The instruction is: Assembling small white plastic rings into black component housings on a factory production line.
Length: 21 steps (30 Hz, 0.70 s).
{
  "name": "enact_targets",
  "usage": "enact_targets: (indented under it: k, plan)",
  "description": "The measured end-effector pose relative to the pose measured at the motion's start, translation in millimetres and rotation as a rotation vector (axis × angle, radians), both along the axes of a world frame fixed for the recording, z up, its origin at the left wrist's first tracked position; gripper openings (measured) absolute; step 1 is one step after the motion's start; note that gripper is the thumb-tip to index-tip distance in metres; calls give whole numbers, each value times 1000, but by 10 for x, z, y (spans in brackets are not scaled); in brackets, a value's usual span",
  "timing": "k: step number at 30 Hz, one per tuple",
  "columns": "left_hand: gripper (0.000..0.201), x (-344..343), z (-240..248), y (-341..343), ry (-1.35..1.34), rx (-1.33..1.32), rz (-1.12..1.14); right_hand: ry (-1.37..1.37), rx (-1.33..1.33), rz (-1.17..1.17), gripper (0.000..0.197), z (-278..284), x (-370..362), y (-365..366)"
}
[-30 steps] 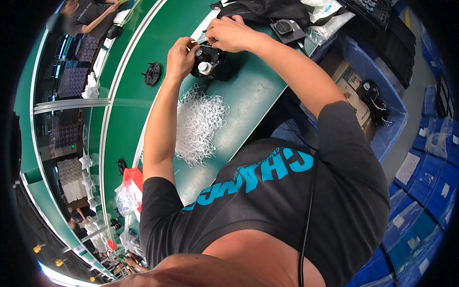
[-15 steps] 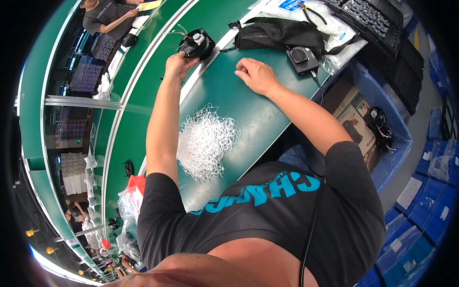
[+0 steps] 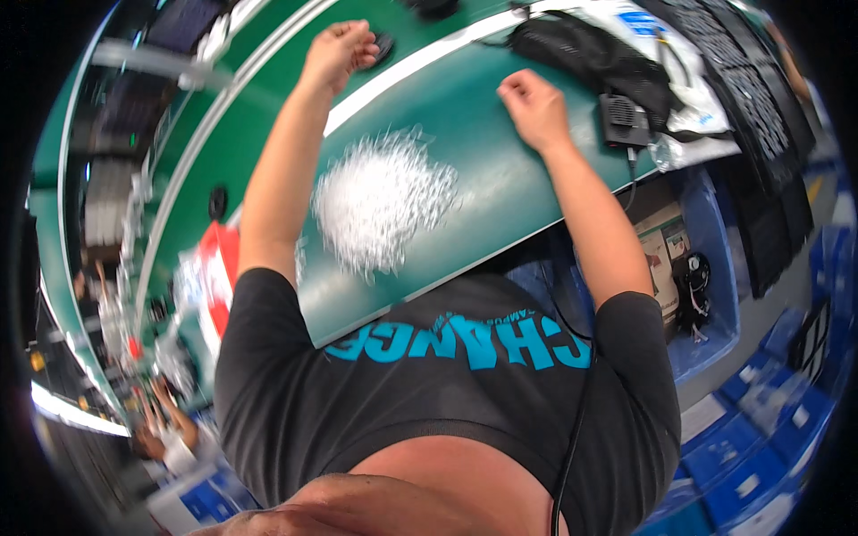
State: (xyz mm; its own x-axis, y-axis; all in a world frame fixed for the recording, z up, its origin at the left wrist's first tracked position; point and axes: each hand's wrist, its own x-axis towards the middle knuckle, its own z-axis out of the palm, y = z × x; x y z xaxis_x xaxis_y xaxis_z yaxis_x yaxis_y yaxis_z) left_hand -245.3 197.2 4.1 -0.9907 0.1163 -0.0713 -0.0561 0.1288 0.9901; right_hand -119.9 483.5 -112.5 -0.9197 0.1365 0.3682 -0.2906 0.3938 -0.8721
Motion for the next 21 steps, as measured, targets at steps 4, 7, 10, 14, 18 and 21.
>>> enact_targets:
  k: [4, 7, 10, 14, 18, 21]
  plan:
    - [25, 1130, 771, -600, 300, 50, 53, -36, -78, 26, 17, -24, -16, 151]
    - [45, 2135, 1503, -912, 841, -41, -180, -79, -23, 13, 17, -49, -49, 200]
    - [57, 2807, 1816, -1000, 1233, -37, -282, -68, -1, 23, 18, -34, -75, 212]
    - [54, 3329, 1761, -1636, 1195, 13, -205, -51, 64, -16, 18, -9, -94, 278]
    - [51, 3352, 1702, -1936, 1229, 25, -156, 4, 172, -23, 17, 20, -161, 362]
    - [48, 3126, 1641, -853, 1321, -17, -182, 25, 208, 2, 16, 150, -128, 264]
